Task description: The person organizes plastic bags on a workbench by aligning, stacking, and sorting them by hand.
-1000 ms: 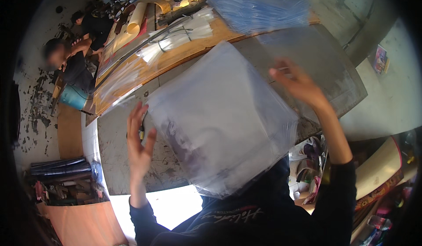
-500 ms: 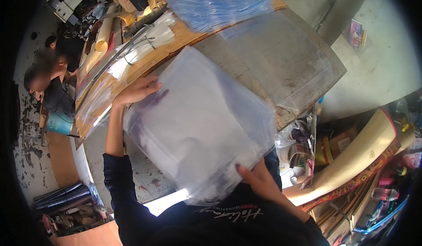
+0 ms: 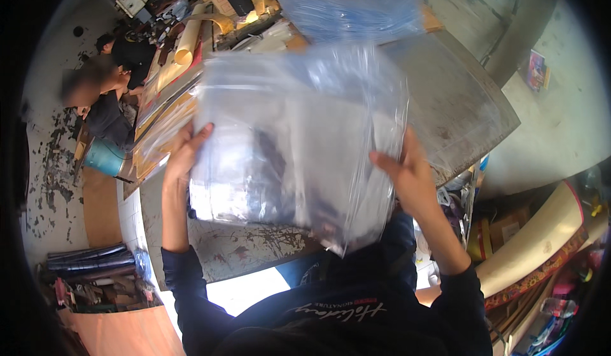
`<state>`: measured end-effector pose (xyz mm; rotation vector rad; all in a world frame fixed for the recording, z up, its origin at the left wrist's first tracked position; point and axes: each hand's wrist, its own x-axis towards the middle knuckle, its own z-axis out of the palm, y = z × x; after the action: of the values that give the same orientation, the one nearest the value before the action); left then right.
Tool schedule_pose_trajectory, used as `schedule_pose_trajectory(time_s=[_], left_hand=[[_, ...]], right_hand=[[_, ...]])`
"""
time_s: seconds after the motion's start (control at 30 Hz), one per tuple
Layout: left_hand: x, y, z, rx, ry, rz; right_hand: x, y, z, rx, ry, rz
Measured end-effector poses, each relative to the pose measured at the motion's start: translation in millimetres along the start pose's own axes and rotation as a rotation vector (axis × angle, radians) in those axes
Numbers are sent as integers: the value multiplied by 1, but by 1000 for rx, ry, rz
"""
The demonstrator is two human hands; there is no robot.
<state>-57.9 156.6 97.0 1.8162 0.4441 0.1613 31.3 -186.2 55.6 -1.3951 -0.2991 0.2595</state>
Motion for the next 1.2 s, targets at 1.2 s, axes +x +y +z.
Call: schedule_pose_trajectory(time_s=[1.2], left_hand=[[-224, -67, -35, -579, 1477, 321]], right_hand=[[143, -134, 303, -556, -1075, -834]])
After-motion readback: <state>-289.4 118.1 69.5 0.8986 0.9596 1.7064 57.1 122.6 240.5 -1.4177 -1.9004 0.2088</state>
